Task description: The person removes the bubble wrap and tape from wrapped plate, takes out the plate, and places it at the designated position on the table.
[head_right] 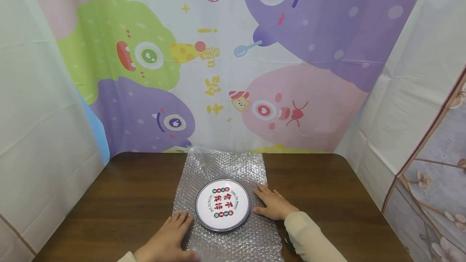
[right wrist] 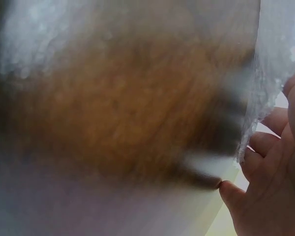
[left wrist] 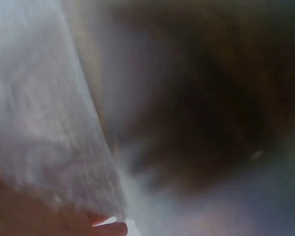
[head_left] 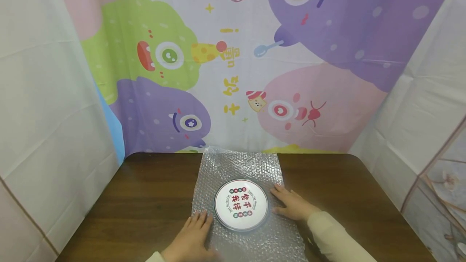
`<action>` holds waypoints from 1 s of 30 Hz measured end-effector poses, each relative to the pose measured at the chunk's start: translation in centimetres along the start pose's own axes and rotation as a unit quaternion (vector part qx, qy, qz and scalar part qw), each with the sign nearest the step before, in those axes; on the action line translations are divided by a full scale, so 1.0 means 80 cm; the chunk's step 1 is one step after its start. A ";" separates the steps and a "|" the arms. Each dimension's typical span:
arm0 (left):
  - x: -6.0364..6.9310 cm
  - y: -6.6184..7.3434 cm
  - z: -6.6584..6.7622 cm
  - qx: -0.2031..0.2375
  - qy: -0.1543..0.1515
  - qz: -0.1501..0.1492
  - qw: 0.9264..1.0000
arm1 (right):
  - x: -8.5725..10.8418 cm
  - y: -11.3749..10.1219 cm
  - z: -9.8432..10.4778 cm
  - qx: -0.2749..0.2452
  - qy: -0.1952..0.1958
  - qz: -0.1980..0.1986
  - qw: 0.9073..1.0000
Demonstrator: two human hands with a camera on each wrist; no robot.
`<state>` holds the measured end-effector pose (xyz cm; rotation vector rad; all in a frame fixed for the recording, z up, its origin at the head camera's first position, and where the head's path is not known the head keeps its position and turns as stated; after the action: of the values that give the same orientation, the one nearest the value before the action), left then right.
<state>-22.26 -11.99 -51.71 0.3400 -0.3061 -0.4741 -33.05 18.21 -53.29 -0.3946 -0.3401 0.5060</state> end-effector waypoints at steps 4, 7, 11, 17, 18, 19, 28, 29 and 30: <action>-0.003 -0.001 -0.008 -0.025 0.013 0.008 1.000 | 0.002 -0.004 0.002 0.001 0.002 0.004 1.000; -0.002 0.000 -0.011 -0.034 0.020 0.009 0.999 | 0.004 -0.006 0.002 -0.002 0.002 0.006 1.000; 0.000 0.002 -0.012 -0.040 0.020 0.007 0.999 | 0.004 -0.004 0.001 -0.007 0.000 0.004 1.000; 0.000 0.002 -0.015 -0.046 0.007 0.007 0.999 | 0.003 -0.001 0.000 -0.007 -0.003 -0.004 1.000; 0.000 0.002 -0.015 -0.045 0.003 0.008 0.999 | 0.003 -0.001 0.000 -0.007 -0.003 -0.004 1.000; -0.001 0.003 -0.015 -0.044 -0.001 0.008 0.999 | 0.003 -0.002 0.000 -0.008 -0.003 -0.004 1.000; -0.002 0.001 0.004 0.012 -0.024 0.013 1.000 | 0.004 -0.006 0.003 -0.012 -0.005 -0.003 1.000; -0.002 0.000 0.008 0.019 -0.020 0.012 1.000 | 0.003 -0.005 0.003 -0.011 -0.005 -0.004 1.000; -0.002 0.000 0.011 0.028 -0.015 0.010 0.999 | 0.003 -0.005 0.002 -0.010 -0.005 -0.004 1.000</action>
<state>-22.75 -12.11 -50.94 0.3846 -0.3517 -0.4514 -32.75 18.08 -52.88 -0.4104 -0.3556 0.4974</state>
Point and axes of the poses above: each hand's wrist, its own x-axis away from the middle knuckle, its own z-axis out of the back of the hand, y = z × x, the point moved 6 cm from there along -x, towards the middle knuckle, and after that the axes turned 8 degrees about -y, right-handed, at the moved point
